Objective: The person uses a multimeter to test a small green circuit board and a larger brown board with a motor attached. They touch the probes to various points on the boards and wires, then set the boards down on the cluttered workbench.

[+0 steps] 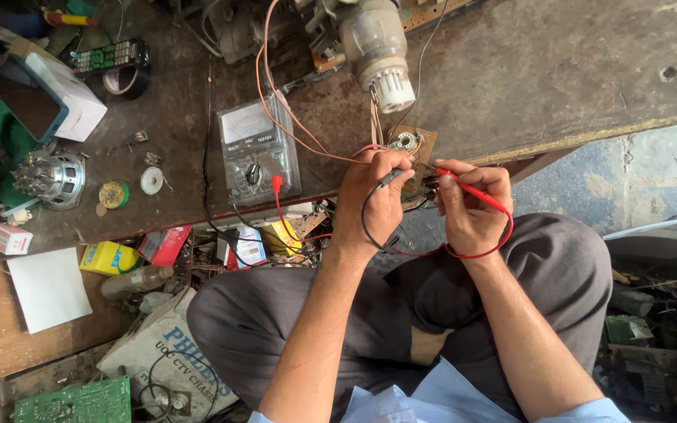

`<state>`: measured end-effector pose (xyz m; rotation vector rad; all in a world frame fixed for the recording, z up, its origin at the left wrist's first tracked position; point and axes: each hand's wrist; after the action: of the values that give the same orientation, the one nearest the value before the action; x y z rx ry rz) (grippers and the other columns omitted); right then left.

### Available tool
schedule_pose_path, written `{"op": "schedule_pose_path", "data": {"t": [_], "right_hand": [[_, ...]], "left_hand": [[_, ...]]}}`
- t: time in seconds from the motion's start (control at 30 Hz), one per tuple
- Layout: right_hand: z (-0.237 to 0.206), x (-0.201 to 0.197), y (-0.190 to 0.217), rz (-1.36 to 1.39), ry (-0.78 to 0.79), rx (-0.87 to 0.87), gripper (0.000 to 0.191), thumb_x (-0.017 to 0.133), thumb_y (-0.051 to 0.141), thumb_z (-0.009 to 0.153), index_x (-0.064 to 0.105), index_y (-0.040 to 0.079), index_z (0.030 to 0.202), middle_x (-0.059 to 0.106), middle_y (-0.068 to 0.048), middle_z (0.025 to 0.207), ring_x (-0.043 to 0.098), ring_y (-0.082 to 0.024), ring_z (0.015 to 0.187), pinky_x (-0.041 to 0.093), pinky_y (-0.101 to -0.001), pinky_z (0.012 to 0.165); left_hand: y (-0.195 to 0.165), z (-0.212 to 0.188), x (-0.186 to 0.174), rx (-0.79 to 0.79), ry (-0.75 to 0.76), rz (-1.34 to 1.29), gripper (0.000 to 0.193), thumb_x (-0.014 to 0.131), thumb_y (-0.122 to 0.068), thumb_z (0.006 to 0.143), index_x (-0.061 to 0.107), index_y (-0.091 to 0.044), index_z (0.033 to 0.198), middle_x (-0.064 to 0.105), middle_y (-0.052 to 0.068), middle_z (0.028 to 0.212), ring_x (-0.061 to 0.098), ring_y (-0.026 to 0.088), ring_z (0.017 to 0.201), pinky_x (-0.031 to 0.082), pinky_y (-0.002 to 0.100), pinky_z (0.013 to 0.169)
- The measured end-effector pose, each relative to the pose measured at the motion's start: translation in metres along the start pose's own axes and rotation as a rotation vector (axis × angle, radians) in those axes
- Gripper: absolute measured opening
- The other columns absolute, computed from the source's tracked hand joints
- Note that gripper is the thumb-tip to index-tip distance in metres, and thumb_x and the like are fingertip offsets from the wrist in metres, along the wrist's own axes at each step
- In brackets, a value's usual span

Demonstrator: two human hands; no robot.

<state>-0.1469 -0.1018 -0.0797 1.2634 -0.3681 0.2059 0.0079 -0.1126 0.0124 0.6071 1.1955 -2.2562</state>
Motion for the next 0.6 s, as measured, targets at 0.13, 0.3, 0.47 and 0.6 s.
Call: {"op": "schedule_pose_path", "data": {"t": [0.13,0.3,0.47,0.6], "right_hand": [[0.0020,0.0012,0.0003,-0.053,-0.004,-0.017,0.025,0.063,-0.006,0.107,0.042,0.005,0.111,0.070,-0.022,0.125,0.063,-0.011,0.076,0.053,-0.0239,0.062],[0.0063,0.0031,-0.0015,-0.047,0.004,-0.022,0.025,0.065,-0.005,0.106,0.042,0.005,0.111,0.071,-0.023,0.125,0.065,-0.011,0.076,0.055,-0.0242,0.062],[0.0076,0.0047,0.0001,-0.063,0.006,-0.017,0.027,0.066,-0.006,0.105,0.042,0.004,0.111,0.071,-0.023,0.125,0.064,-0.011,0.074,0.055,-0.0248,0.062],[0.0078,0.0071,0.0032,-0.184,0.073,-0.090,0.026,0.067,-0.007,0.105,0.043,0.003,0.108,0.072,-0.024,0.121,0.062,-0.010,0.072,0.053,-0.0259,0.061]], "left_hand": [[-0.0004,0.0000,0.0002,0.014,-0.004,0.021,0.020,0.069,-0.005,0.099,0.053,-0.005,0.111,0.071,0.011,0.108,0.067,0.035,0.102,0.054,0.044,0.088],[-0.0016,-0.0003,-0.0011,0.006,0.007,0.004,0.018,0.068,-0.005,0.100,0.053,-0.005,0.110,0.072,0.010,0.109,0.068,0.034,0.104,0.055,0.043,0.090],[-0.0023,-0.0002,-0.0021,0.007,0.007,0.023,0.017,0.068,-0.007,0.100,0.055,-0.006,0.110,0.071,0.010,0.108,0.067,0.033,0.103,0.054,0.043,0.091],[-0.0003,0.0010,-0.0021,0.031,0.004,0.036,0.019,0.069,-0.007,0.099,0.054,-0.006,0.111,0.070,0.011,0.107,0.067,0.034,0.104,0.054,0.044,0.092]]}}
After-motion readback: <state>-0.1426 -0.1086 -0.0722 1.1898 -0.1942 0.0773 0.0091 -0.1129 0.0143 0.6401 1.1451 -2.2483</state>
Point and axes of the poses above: each hand's wrist, its own z-axis towards the middle knuckle, its own x-axis out of the palm, y = z × x
